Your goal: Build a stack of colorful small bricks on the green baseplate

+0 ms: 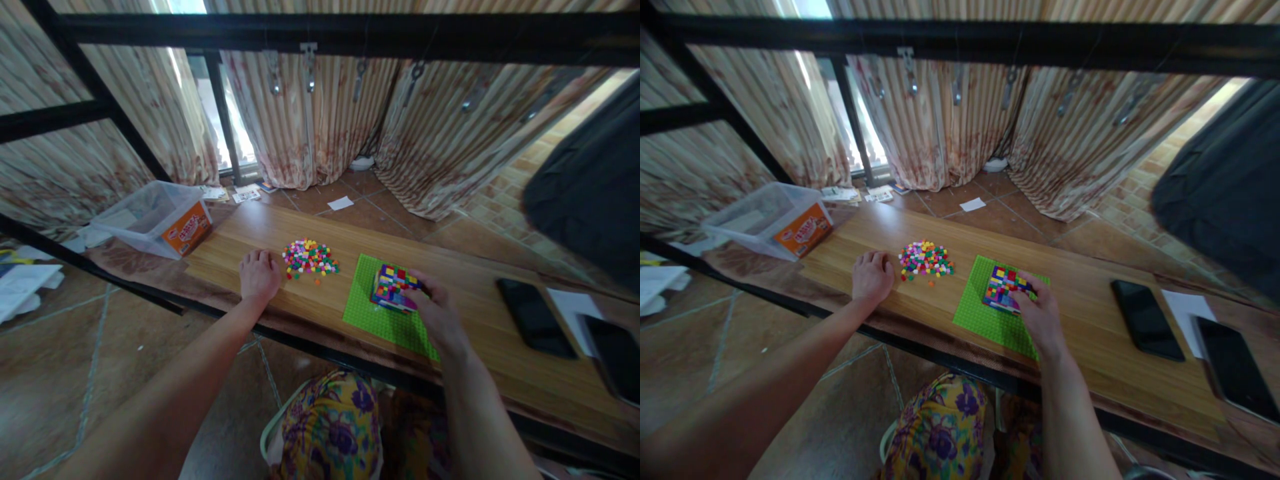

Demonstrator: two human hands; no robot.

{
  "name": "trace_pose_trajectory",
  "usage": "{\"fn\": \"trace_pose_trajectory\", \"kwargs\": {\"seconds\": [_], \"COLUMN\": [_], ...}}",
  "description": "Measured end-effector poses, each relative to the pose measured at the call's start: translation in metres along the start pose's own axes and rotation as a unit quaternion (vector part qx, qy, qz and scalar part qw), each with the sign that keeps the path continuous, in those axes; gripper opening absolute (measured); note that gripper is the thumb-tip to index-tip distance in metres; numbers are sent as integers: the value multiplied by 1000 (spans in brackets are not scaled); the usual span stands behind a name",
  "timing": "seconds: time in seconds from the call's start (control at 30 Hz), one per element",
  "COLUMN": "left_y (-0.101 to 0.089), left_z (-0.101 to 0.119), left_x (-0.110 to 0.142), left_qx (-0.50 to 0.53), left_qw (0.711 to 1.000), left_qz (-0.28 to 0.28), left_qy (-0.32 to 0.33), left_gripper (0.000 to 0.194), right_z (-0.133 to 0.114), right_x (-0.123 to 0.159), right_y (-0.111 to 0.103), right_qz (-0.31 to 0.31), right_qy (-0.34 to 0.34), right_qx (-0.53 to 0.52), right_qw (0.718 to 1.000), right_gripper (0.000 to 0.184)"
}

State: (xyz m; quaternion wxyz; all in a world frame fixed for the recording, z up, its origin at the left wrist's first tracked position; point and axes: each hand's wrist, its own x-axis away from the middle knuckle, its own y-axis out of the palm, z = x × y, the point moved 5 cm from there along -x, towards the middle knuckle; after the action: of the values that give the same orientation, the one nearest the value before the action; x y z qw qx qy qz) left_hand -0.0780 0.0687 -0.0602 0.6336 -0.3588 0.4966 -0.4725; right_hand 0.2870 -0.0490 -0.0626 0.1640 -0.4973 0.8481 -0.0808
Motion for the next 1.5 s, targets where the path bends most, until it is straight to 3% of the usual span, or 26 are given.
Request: {"fn": "trace_pose_trajectory", "kwargs": {"seconds": [0.13, 0.37, 0.63, 1.23, 1.37, 1.5], "left_y": [0, 0, 2, 0, -1, -1], "left_z": [0, 0, -1, 0, 0, 1], "left_x": [0, -1, -1, -1, -2, -1], "left_qx": [-8, -7, -9, -11, -15, -21], "left_qw": [1000, 1000, 1000, 1000, 1000, 1000], "left_qz": [2, 0, 7, -2, 3, 5], "left_qy": [1, 2, 6, -3, 1, 5], "left_gripper": [38, 39, 38, 39, 39, 39], "right_z": [2, -1, -4, 0, -1, -24], "right_x": [0, 0, 2, 3, -2, 3], "right_y": [1, 2, 4, 4, -11, -20], "right_qz": [12, 19, 19, 16, 101, 212], "right_qy": [66, 71, 111, 93, 45, -51], "right_qx": [-41, -33, -94, -117, -109, -32], "right_qw": [997, 997, 989, 989, 988, 975], "right_gripper": [51, 50, 54, 53, 42, 31]}}
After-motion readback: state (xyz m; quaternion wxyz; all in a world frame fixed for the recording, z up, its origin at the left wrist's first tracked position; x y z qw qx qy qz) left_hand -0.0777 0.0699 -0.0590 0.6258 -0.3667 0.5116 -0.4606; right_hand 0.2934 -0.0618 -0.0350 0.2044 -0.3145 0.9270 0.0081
